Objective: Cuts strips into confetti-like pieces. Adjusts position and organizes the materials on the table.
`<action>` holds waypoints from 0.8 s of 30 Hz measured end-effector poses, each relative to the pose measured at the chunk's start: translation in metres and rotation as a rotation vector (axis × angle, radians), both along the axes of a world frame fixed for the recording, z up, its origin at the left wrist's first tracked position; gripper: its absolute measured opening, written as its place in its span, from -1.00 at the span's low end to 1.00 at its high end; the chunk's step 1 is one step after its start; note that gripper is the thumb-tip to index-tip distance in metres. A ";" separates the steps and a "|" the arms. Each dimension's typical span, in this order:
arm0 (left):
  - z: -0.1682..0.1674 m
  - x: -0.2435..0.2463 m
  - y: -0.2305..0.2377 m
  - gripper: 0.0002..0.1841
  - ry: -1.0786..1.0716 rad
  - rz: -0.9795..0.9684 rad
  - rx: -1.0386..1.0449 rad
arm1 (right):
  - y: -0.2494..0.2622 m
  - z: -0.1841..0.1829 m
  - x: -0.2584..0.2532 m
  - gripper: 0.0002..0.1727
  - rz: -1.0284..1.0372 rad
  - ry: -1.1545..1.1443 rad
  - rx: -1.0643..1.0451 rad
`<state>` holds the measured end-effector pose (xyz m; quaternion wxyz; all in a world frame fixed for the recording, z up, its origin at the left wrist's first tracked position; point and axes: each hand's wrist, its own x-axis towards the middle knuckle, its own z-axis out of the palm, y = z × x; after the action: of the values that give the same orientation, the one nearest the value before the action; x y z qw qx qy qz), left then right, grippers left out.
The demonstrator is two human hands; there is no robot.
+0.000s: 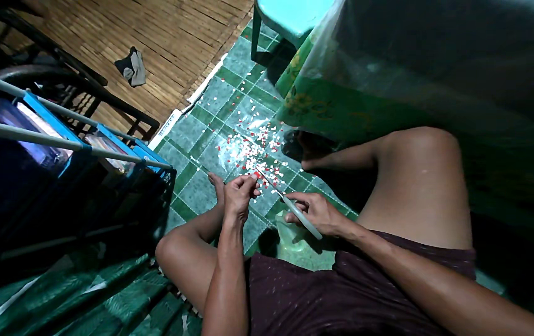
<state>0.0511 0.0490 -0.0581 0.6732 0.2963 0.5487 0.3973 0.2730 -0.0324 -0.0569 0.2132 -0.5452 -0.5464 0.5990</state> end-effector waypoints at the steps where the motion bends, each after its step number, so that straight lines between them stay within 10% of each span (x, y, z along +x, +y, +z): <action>1: 0.000 0.000 0.000 -0.85 -0.002 0.000 -0.001 | 0.001 0.000 0.000 -0.25 0.007 0.004 -0.019; 24: 0.001 -0.001 -0.002 -0.87 -0.048 -0.008 0.012 | 0.000 0.001 -0.001 -0.27 0.016 -0.035 0.039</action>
<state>0.0502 0.0469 -0.0572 0.6861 0.2928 0.5287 0.4049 0.2720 -0.0325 -0.0562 0.2092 -0.5469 -0.5661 0.5802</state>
